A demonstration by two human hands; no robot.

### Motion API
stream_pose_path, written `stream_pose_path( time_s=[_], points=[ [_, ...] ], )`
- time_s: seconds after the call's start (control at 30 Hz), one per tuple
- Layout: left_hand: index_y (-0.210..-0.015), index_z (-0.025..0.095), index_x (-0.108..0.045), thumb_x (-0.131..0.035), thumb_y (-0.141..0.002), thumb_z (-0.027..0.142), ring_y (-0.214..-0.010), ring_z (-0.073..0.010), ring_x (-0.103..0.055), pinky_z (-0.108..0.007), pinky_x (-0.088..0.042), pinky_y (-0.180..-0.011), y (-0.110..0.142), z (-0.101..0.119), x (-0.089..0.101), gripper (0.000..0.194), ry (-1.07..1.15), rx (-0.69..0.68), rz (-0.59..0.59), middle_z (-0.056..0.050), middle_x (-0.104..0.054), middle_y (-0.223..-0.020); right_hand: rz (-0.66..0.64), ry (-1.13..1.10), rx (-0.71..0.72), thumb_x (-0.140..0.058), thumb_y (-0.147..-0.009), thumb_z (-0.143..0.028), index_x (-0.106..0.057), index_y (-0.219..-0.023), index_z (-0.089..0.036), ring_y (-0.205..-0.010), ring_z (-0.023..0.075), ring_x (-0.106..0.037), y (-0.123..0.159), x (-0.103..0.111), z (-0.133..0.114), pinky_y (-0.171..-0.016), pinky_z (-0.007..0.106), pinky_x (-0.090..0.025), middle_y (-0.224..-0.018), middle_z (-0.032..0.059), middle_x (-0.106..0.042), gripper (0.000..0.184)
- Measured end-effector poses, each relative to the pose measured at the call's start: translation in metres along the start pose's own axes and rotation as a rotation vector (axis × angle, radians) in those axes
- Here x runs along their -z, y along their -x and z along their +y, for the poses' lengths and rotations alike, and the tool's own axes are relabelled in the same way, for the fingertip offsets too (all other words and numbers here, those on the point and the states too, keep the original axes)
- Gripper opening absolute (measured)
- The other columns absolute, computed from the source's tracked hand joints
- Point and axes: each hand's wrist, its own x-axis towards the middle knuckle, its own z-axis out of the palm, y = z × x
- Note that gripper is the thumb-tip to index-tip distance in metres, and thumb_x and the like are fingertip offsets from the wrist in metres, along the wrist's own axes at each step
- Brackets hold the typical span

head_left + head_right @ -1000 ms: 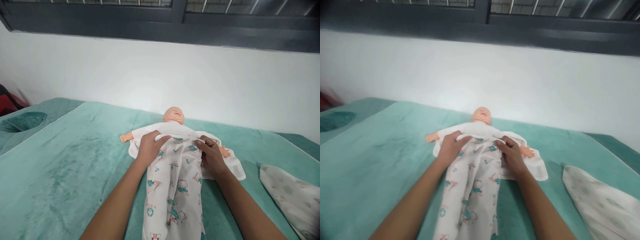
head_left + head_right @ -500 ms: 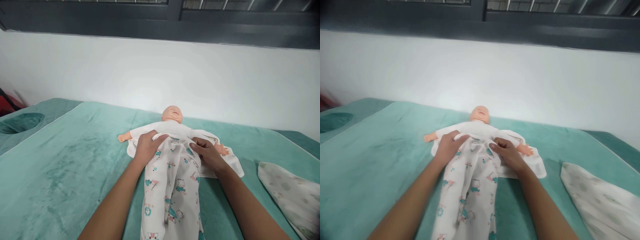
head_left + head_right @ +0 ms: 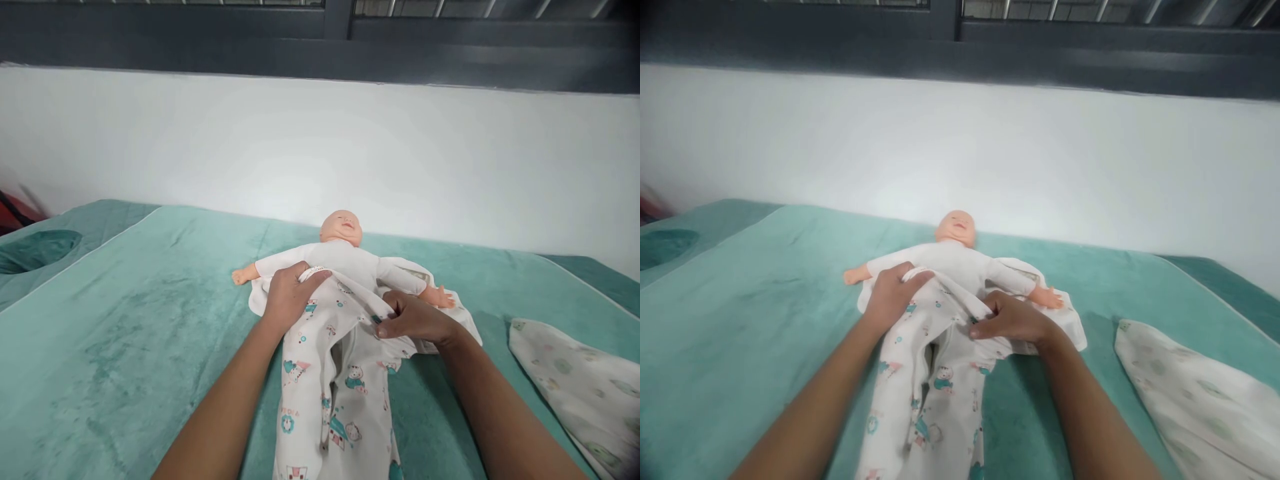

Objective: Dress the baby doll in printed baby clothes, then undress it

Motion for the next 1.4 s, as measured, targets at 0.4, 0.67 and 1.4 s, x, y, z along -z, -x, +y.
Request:
stream_pose_path(
  time_s=[0.4,0.67,1.4],
  points=[
    [-0.059,0.019,-0.041,-0.057,-0.079,0.063,-0.058,-0.0106,-0.040,-0.024,-0.030,-0.055,-0.001,-0.001,-0.001,0.051,0.011,0.006,-0.015,0.006,-0.039,-0.056,-0.325,0.117,-0.140,-0.087,-0.051,-0.036,-0.073,-0.090,-0.021,-0.077,0.0254,-0.066,0.006,-0.001,-0.024,-0.068,0.032,-0.051,-0.088,0.0034,-0.074,0.044],
    [-0.060,0.019,-0.043,-0.057,-0.078,0.063,-0.059,-0.0111,-0.042,-0.024,-0.030,-0.056,0.000,-0.002,-0.001,0.051,0.019,0.013,-0.018,0.006,-0.042,-0.057,-0.325,0.057,-0.152,-0.085,-0.057,-0.036,-0.073,-0.092,-0.023,-0.080,0.0253,-0.066,0.006,-0.003,-0.022,-0.069,0.033,-0.051,-0.088,0.0029,-0.074,0.039],
    [-0.058,0.019,-0.038,-0.059,-0.077,0.062,-0.057,-0.0103,-0.037,-0.024,-0.029,-0.054,0.000,-0.001,-0.001,0.052,0.044,0.020,-0.010,0.006,-0.037,-0.056,-0.279,-0.087,-0.121,-0.087,-0.048,-0.040,-0.074,-0.081,-0.019,-0.071,0.0234,-0.065,0.004,-0.009,-0.023,-0.062,0.031,-0.050,-0.077,0.0033,-0.071,0.042]
  ],
)
